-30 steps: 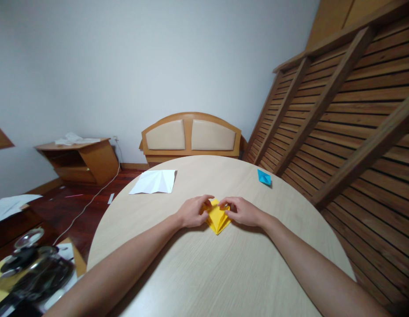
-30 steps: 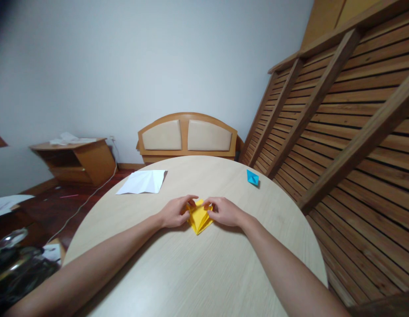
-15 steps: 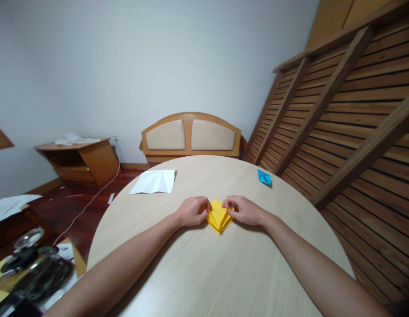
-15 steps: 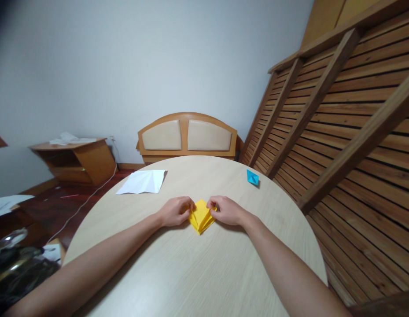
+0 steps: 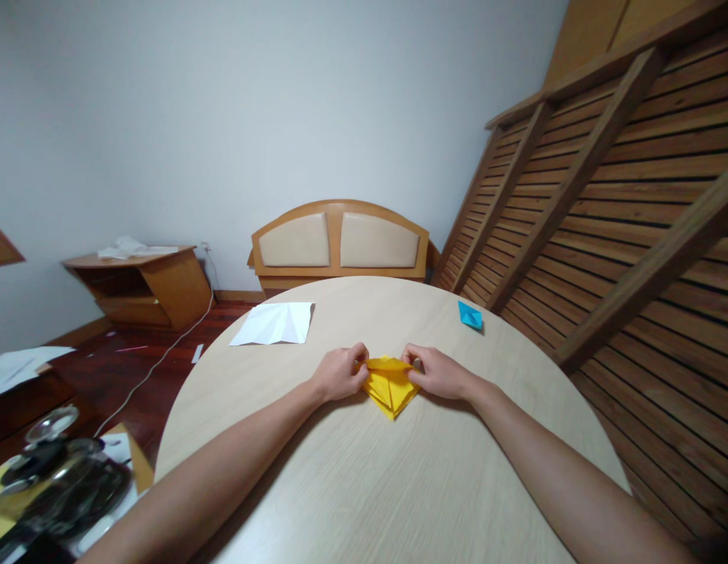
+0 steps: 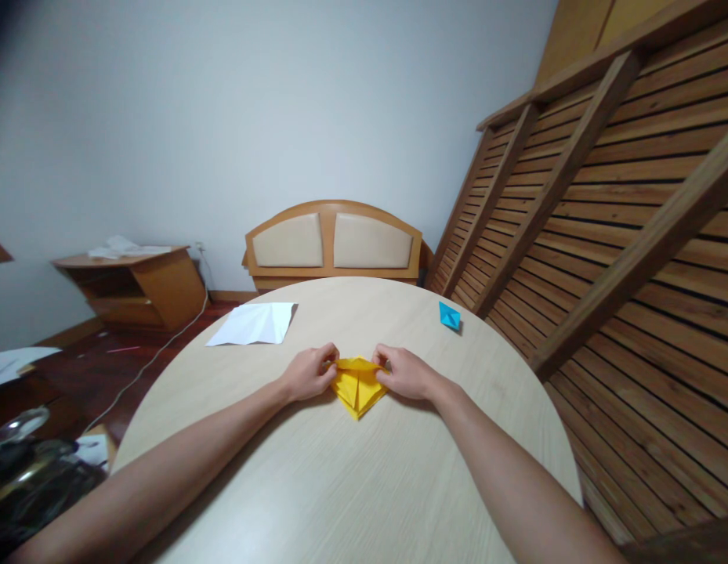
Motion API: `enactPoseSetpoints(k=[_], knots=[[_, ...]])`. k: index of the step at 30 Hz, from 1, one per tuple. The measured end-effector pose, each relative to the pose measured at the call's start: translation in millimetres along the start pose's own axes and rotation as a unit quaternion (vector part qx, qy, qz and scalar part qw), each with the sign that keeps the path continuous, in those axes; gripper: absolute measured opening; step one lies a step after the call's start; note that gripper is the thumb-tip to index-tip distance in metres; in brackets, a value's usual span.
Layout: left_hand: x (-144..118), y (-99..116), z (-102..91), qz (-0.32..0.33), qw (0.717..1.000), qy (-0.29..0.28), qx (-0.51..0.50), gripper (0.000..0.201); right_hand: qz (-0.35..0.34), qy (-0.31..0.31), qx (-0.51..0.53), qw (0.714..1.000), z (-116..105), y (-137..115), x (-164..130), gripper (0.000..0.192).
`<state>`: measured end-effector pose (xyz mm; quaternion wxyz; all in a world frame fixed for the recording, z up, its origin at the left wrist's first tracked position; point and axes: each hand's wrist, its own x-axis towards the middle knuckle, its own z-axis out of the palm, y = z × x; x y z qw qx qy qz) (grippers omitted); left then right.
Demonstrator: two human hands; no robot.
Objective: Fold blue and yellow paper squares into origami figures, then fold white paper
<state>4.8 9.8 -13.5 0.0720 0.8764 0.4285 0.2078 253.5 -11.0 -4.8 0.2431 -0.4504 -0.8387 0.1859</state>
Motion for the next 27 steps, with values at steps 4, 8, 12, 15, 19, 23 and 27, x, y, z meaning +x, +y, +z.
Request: enactPoseSetpoints(k=[4, 8, 12, 15, 19, 23, 27], knots=[[0, 1, -0.4, -0.008, 1.000, -0.002, -0.001, 0.015, 0.007, 0.011, -0.007, 1.000, 4, 1, 3, 0.006], [0, 3, 1.3, -0.013, 1.000, 0.004, 0.001, 0.014, 0.016, 0.016, -0.007, 1.000, 6, 1, 4, 0.006], [0, 4, 4.4, -0.032, 0.999, 0.015, -0.008, 0.012, 0.027, 0.020, -0.014, 0.999, 5, -1, 4, 0.009], [0, 5, 6.9, -0.055, 0.998, 0.027, -0.019, 0.011, 0.028, 0.020, -0.014, 0.999, 6, -3, 5, 0.011], [1, 7, 9.9, -0.071, 0.995, 0.051, -0.037, 0.009, 0.026, 0.021, -0.017, 0.999, 7, -4, 5, 0.015], [0, 9, 11.0, -0.066, 0.994, 0.077, -0.050, 0.010, 0.023, 0.025, -0.019, 0.999, 9, -6, 6, 0.016], [-1, 12, 9.7, -0.045, 0.990, 0.117, -0.062, 0.009, 0.021, 0.030, -0.026, 0.999, 11, -9, 6, 0.018]])
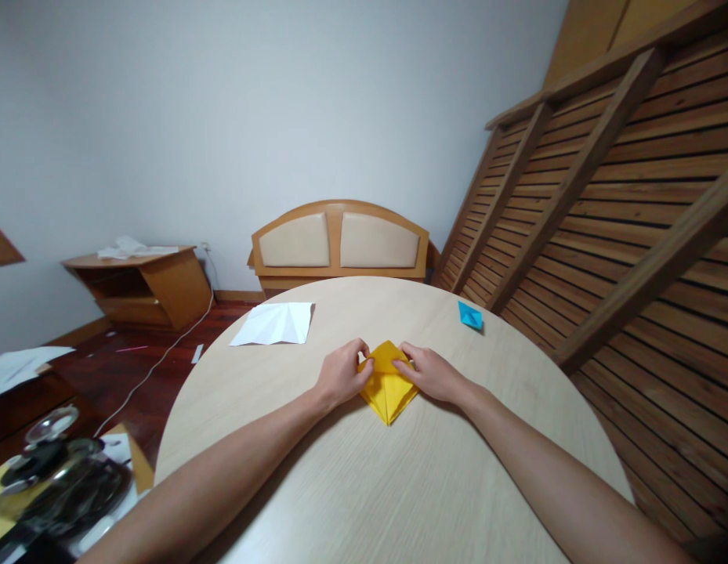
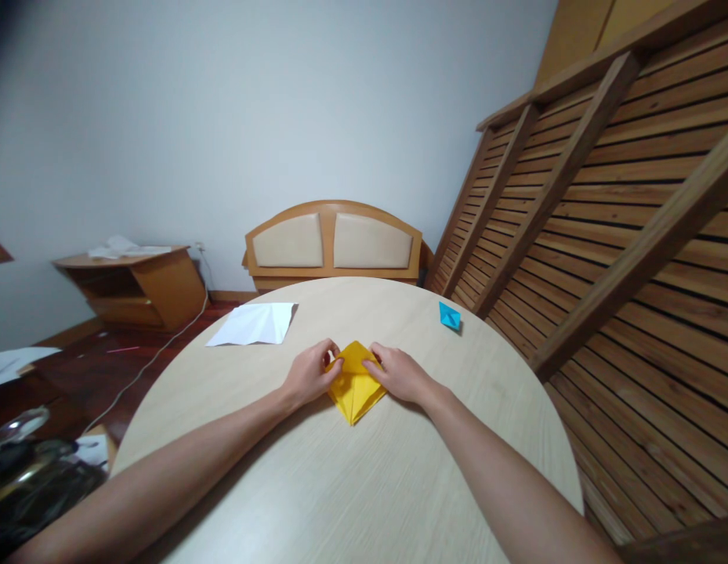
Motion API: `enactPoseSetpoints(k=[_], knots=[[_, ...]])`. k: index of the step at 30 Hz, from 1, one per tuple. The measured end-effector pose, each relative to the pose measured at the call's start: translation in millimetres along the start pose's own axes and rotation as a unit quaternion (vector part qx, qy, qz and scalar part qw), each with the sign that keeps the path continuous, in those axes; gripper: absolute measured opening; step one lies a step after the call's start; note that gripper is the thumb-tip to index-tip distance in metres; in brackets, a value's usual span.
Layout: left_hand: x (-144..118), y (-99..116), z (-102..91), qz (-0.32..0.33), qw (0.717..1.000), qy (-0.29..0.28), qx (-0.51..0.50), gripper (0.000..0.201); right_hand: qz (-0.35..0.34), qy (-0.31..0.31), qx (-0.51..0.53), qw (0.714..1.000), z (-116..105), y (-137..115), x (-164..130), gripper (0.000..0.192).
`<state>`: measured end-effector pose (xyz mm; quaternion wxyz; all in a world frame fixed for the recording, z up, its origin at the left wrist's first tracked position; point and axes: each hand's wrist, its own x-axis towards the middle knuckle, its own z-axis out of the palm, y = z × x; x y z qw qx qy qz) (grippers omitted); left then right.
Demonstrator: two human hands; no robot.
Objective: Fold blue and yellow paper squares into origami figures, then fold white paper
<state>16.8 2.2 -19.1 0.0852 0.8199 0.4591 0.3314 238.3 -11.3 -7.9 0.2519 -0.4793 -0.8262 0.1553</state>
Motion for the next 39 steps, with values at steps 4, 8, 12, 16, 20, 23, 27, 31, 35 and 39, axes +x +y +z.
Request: enactPoseSetpoints(k=[4, 8, 12, 16, 20, 23, 27, 31, 35, 39], knots=[[0, 2, -0.7, 0.017, 0.999, 0.030, -0.025, 0.006, -0.009, 0.001, -0.008, 1.000, 3, -2, 1, 0.020], [0, 4, -1.2, 0.052, 0.996, 0.041, -0.055, 0.006, -0.019, 0.008, -0.014, 1.000, 5, -3, 2, 0.021], [0, 5, -2.1, 0.078, 0.993, 0.036, -0.081, 0.006, -0.024, 0.016, -0.017, 0.999, 8, -4, 3, 0.023], [-1, 7, -2.3, 0.068, 0.994, 0.033, -0.085, 0.013, -0.028, 0.018, -0.014, 0.999, 8, -5, 3, 0.023], [-1, 7, -2.1, 0.046, 0.994, 0.036, -0.087, 0.016, -0.021, 0.020, -0.016, 0.999, 7, -6, 3, 0.024], [1, 5, -1.3, 0.037, 0.994, 0.037, -0.100, 0.014, -0.011, 0.026, -0.018, 0.999, 8, -5, 2, 0.022], [2, 3, 1.2, 0.023, 0.993, 0.036, -0.110, 0.010, 0.005, 0.040, 0.008, 0.999, 10, -4, 2, 0.015], [2, 0, 3.0, 0.021, 0.993, 0.030, -0.116, 0.009, 0.017, 0.045, 0.023, 0.999, 12, -5, 2, 0.013], [2, 1, 2.4, 0.015, 0.992, 0.029, -0.123, 0.009, 0.008, 0.066, 0.019, 0.998, 13, -7, 2, 0.011], [2, 3, 1.8, 0.004, 0.992, 0.036, -0.123, 0.009, -0.004, 0.079, 0.002, 0.997, 12, -7, 2, 0.012]])
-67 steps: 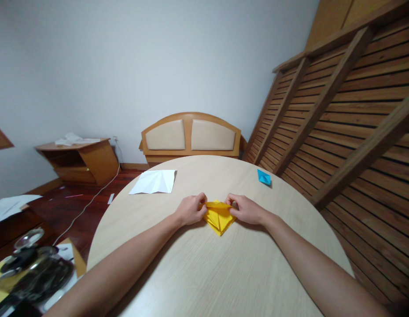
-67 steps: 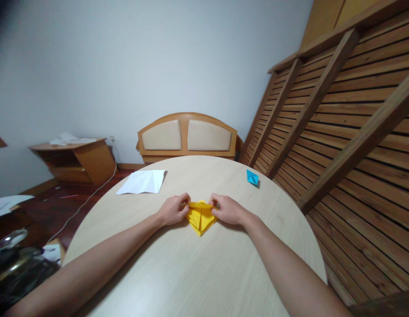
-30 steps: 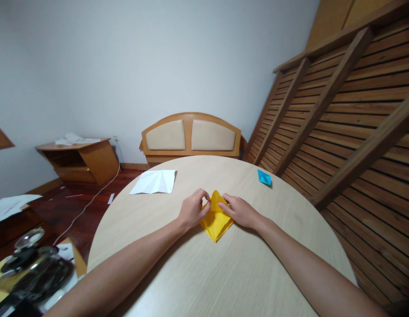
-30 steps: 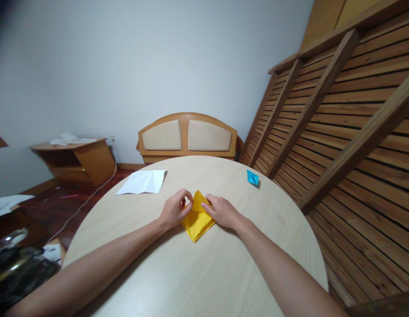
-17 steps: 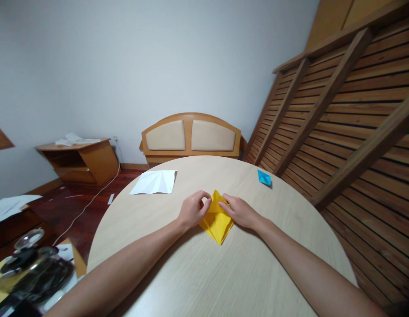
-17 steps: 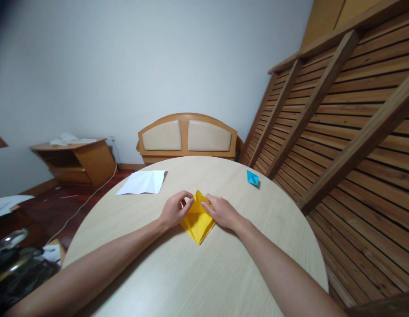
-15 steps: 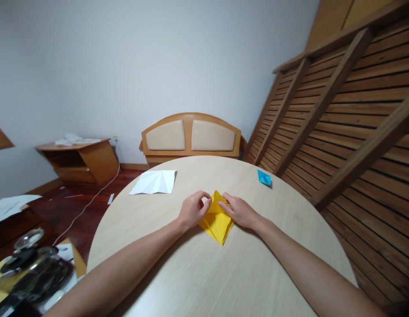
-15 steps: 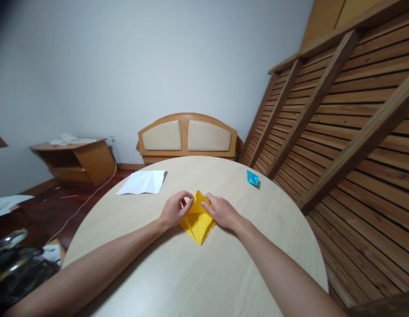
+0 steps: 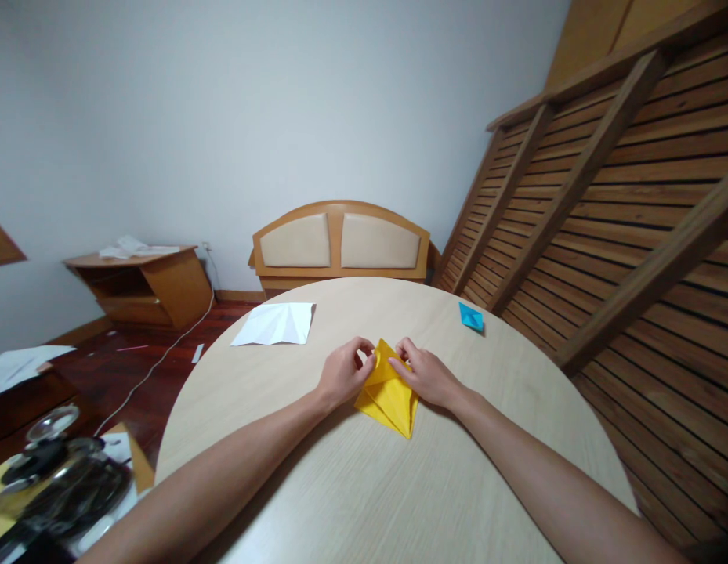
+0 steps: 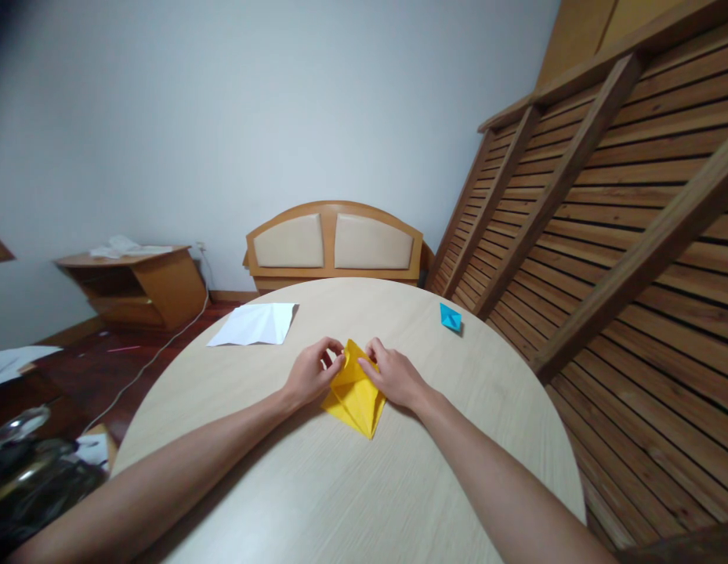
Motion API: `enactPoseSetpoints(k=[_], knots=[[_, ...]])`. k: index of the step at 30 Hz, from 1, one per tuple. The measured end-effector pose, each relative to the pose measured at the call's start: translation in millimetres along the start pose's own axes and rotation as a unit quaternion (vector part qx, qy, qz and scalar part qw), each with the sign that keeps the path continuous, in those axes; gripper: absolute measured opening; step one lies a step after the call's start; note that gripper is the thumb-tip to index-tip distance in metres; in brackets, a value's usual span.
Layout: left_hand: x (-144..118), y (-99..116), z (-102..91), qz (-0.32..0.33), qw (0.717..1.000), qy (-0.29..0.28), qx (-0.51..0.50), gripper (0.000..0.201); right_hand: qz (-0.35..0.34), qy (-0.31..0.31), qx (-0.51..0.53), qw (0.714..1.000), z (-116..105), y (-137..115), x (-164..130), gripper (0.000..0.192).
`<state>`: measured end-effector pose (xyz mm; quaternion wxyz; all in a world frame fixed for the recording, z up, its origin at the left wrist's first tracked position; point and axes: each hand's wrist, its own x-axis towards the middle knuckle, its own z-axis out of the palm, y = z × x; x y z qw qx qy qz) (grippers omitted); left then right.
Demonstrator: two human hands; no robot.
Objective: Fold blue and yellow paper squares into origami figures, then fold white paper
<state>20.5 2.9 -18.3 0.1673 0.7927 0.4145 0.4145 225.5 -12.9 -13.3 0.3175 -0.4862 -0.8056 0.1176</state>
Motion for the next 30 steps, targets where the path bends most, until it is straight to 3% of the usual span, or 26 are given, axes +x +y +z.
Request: enactPoseSetpoints(k=[11, 22, 30], knots=[[2.3, -5.2, 2.7, -0.017, 0.999, -0.005, -0.028, 0.017, -0.028, -0.026, 0.018, 0.999, -1.0, -3.9, -0.5, 0.011], [3.4, -2.9, 1.5, -0.030, 0.999, -0.018, -0.025, 0.023, 0.013, -0.039, 0.227, 0.973, -1.2, -6.8, 1.5, 0.021], [3.0, -1.7, 2.1, -0.020, 0.996, -0.056, -0.061, 0.030, 0.008, -0.013, 0.277, 0.961, 0.2, -8.9, 2.4, 0.020]])
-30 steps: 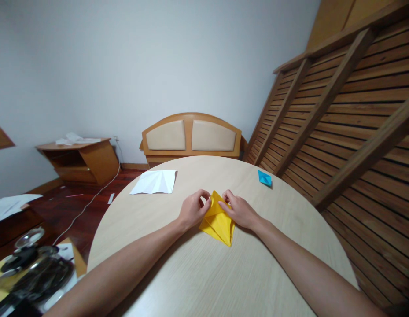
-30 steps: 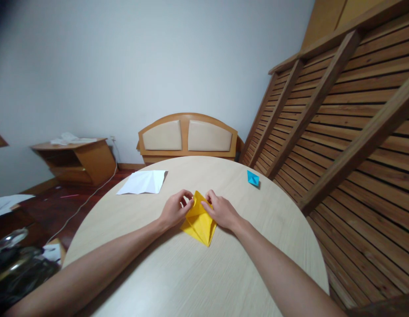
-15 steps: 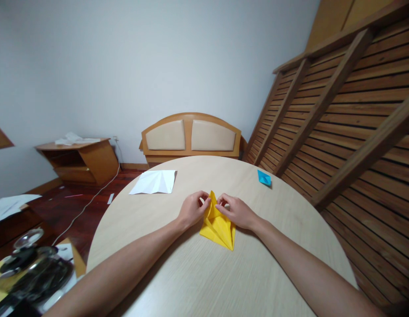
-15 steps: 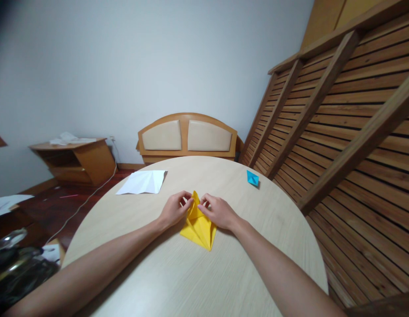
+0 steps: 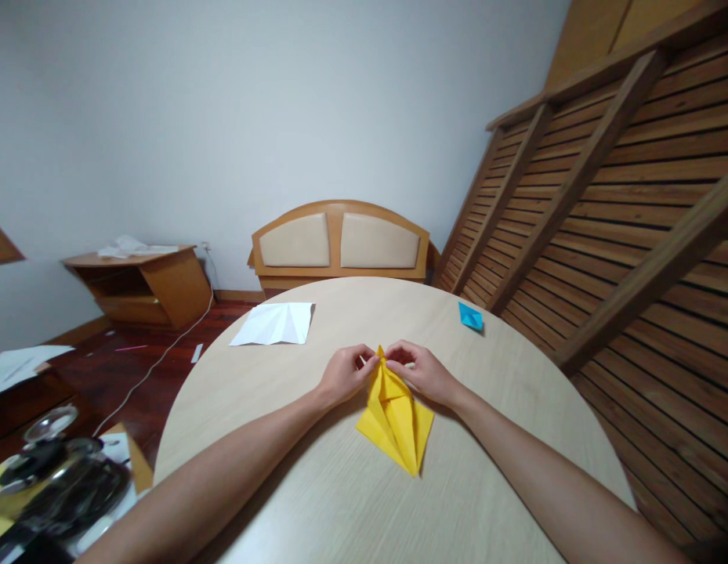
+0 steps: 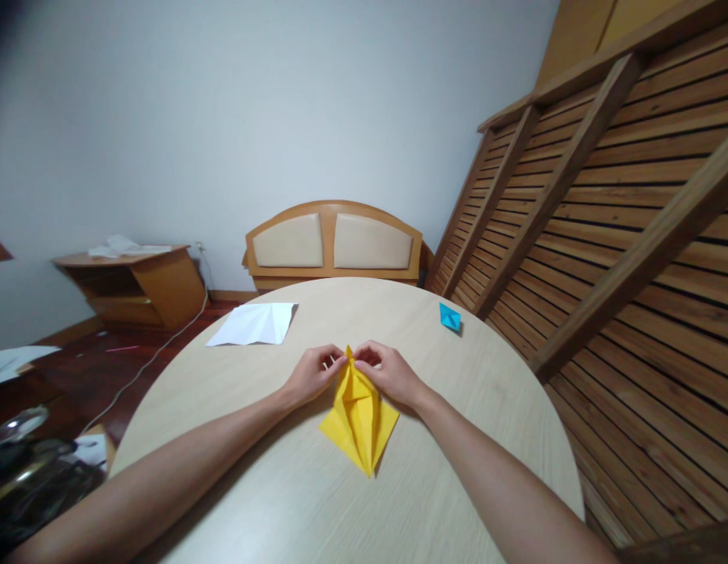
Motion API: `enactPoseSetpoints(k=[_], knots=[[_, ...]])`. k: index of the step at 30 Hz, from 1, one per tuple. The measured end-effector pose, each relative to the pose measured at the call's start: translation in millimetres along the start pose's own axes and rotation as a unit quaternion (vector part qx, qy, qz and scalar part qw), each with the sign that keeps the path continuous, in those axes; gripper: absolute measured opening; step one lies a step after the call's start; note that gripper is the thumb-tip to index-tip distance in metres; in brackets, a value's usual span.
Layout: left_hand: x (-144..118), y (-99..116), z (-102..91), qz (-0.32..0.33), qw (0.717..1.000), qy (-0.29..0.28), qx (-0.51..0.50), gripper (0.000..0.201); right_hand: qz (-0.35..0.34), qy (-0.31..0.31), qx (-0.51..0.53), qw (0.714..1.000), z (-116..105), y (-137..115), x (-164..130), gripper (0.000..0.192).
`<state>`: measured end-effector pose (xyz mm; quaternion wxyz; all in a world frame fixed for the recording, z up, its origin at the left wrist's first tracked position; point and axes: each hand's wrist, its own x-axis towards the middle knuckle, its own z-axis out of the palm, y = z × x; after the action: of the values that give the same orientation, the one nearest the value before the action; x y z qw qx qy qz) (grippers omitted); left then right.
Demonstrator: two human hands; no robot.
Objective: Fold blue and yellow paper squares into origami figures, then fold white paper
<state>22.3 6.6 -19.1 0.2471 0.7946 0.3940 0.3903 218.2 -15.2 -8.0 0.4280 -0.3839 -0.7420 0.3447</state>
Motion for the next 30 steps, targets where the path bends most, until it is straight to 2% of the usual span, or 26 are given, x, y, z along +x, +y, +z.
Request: enactPoseSetpoints(k=[6, 12, 20, 26, 30], knots=[[0, 1, -0.6, -0.003, 1.000, 0.006, -0.012, 0.030, -0.001, 0.004, -0.030, 1.000, 1, -3, -1, 0.018], [-1, 3, -2.0, -0.004, 1.000, -0.022, -0.019, 0.032, -0.027, 0.037, -0.040, 0.998, 1, 1, 2, 0.016], [-1, 4, -2.4, -0.004, 0.999, -0.021, -0.028, 0.028, -0.036, 0.027, -0.062, 0.997, 2, 0, 2, 0.014], [1, -1, -1.9, -0.019, 1.000, 0.013, 0.014, 0.026, -0.003, -0.001, -0.079, 0.997, 4, 5, -1, 0.013], [4, -13, -0.8, -0.061, 0.996, 0.037, 0.046, 0.023, -0.032, -0.019, -0.146, 0.989, 1, 6, -1, 0.012]])
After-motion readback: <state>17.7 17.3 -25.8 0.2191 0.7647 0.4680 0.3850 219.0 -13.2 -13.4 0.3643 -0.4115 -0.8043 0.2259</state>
